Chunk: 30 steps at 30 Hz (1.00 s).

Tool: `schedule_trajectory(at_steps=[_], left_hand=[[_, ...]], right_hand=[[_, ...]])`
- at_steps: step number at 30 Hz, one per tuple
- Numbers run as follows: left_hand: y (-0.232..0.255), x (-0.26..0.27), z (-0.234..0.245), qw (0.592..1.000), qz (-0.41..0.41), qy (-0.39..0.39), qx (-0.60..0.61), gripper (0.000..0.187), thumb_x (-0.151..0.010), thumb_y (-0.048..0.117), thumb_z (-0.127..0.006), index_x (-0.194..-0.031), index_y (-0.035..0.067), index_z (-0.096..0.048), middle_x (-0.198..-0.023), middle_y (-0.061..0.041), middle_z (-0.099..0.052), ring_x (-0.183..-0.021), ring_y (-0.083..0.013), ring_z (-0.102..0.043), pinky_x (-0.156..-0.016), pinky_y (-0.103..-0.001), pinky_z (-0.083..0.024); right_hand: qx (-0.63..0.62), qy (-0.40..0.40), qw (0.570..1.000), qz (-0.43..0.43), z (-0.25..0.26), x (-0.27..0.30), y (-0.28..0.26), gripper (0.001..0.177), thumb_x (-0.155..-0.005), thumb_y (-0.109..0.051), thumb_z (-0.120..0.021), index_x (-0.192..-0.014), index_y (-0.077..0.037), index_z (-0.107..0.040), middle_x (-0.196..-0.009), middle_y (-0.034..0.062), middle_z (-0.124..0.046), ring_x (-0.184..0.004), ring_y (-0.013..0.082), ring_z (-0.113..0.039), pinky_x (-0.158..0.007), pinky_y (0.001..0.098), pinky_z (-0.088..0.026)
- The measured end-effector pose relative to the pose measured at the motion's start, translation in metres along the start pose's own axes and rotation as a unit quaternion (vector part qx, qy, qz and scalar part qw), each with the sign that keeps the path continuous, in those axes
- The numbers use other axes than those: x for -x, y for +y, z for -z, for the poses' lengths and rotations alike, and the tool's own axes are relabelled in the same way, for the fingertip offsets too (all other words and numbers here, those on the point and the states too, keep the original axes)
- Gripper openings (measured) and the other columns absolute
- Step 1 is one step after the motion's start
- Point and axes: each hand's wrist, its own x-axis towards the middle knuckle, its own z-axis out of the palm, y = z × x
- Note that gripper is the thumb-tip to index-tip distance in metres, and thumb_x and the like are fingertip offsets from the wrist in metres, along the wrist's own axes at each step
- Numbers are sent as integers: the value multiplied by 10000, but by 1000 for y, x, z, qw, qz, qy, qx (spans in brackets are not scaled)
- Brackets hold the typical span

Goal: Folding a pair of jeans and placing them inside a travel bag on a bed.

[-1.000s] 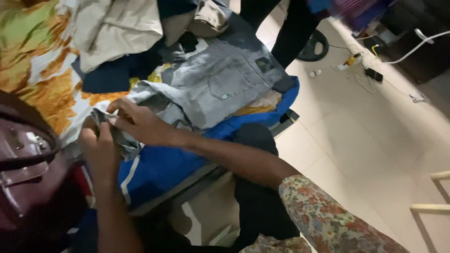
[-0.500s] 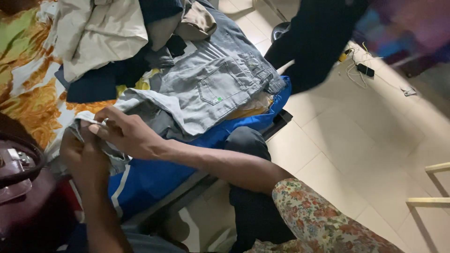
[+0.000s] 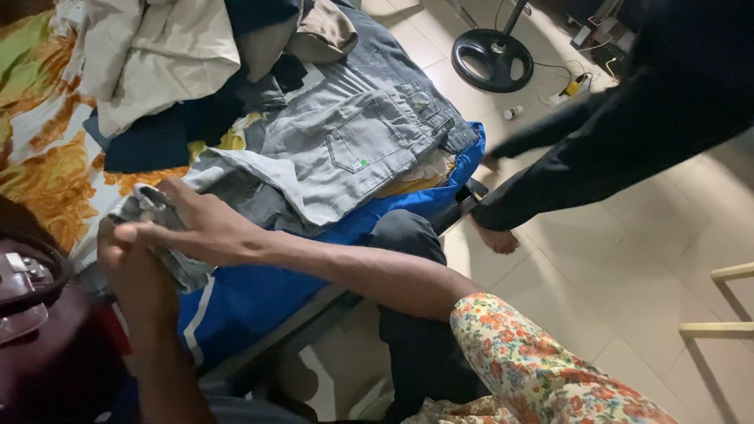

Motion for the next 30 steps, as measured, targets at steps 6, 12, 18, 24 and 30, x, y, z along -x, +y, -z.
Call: schedule_trajectory(at_steps=[6, 12, 18, 24, 30], left_hand=[[2, 3, 1, 999, 3, -37, 33, 246, -1130, 199, -673, -1163, 0, -532, -1058, -41, -602, -945, -95, -562, -834, -280, -482], [-18, -7, 23, 1000, 5, -14, 18, 200, -1134, 152, -709, -1235, 0, -625, -1207, -75, -684, -1045, -130, -629, -941, -286, -519], [-3, -12, 25, 997, -16, 16, 73, 196, -1074, 141, -659, -1238, 43, -617, -1202, -42, -677, -1062, -104, -646, -973, -264, -536], [-17, -1, 18, 998, -37, 33, -27, 205, -1183, 172, -622, -1220, -28, -600, -1182, -78, -655, -1082, -147, -621, -963, -308, -519], [-16, 2, 17, 996, -62, 62, 10, 271, -1189, 224, -597, -1204, -46, -578, -1153, -81, -638, -1044, -136, -588, -937, -303, -508]], right_hand=[[-1, 5, 1000, -22, -2, -5, 13, 593, -984, -527, -609, -1239, 0, -512, -959, 197, -661, -865, 243, -652, -747, 393, -541], [-23, 47, 998, -47, 14, -17, 9, 439, -1023, -408, -592, -1222, -18, -556, -879, 190, -641, -743, 218, -600, -619, 401, -513], [-26, 81, 996, 18, 19, -16, -5, 438, -983, -290, -651, -1322, -62, -496, -1061, 176, -674, -869, 244, -710, -705, 389, -594], [-19, 3, 996, 82, -17, 4, 10, 486, -997, -170, -660, -1419, -49, -452, -1086, 204, -686, -1023, 266, -717, -904, 391, -571], [-41, 11, 994, 96, -20, 7, -1, 468, -983, -138, -689, -1392, -56, -478, -1000, 148, -647, -931, 223, -646, -838, 371, -546]])
